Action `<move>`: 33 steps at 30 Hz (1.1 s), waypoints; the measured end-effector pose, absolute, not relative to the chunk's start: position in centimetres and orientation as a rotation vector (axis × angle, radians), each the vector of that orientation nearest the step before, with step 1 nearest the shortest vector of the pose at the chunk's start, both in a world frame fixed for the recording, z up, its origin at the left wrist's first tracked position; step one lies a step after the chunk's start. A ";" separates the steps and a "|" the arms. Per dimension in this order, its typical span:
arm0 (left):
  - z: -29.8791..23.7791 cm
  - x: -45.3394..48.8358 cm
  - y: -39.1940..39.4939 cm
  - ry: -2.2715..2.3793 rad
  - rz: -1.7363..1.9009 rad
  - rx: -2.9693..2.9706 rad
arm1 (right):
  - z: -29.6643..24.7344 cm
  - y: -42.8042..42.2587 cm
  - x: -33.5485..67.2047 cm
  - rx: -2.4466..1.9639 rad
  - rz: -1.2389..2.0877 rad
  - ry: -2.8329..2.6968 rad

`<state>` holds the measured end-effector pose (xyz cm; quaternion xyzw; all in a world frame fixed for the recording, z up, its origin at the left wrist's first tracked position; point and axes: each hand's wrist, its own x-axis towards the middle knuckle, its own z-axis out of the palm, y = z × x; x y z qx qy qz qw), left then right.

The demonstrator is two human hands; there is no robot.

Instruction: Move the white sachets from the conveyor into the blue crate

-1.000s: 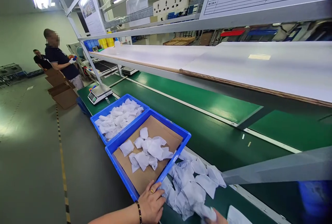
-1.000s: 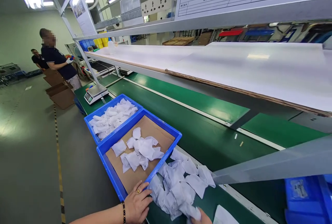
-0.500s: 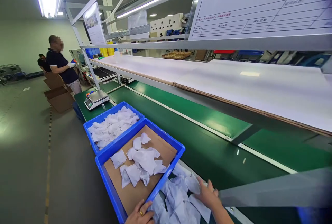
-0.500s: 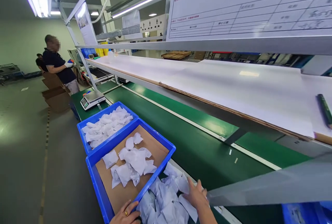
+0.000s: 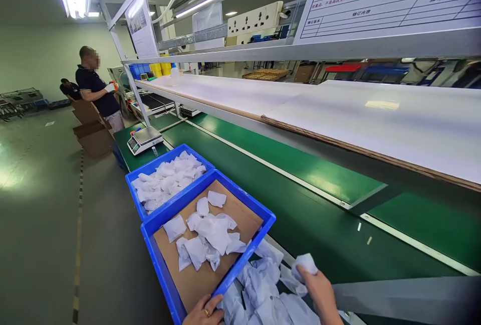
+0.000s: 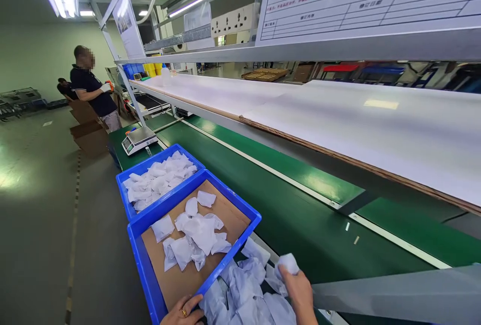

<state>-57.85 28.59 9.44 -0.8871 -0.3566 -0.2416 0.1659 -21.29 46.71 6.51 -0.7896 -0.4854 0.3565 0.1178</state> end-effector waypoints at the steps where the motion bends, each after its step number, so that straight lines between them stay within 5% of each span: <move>1: 9.6 -57.8 28.5 -1.022 -0.699 -2.528 | 7.4 47.5 -21.5 -2.242 1.056 -1.406; 7: 10.6 -57.7 28.3 -1.035 -0.630 -2.601 | 9.9 51.9 -23.4 -1.939 1.190 -1.546; 19: 10.6 -57.4 28.2 -1.073 -0.669 -2.524 | 3.5 43.9 -23.5 -2.263 1.261 -1.609; 28: 11.9 -57.8 27.6 -1.141 -0.441 -2.708 | 12.0 43.9 -22.8 -2.014 1.431 -1.161; 33: 13.1 -57.8 27.4 -1.196 -0.290 -2.808 | 21.0 46.7 -27.4 -1.400 1.570 -1.079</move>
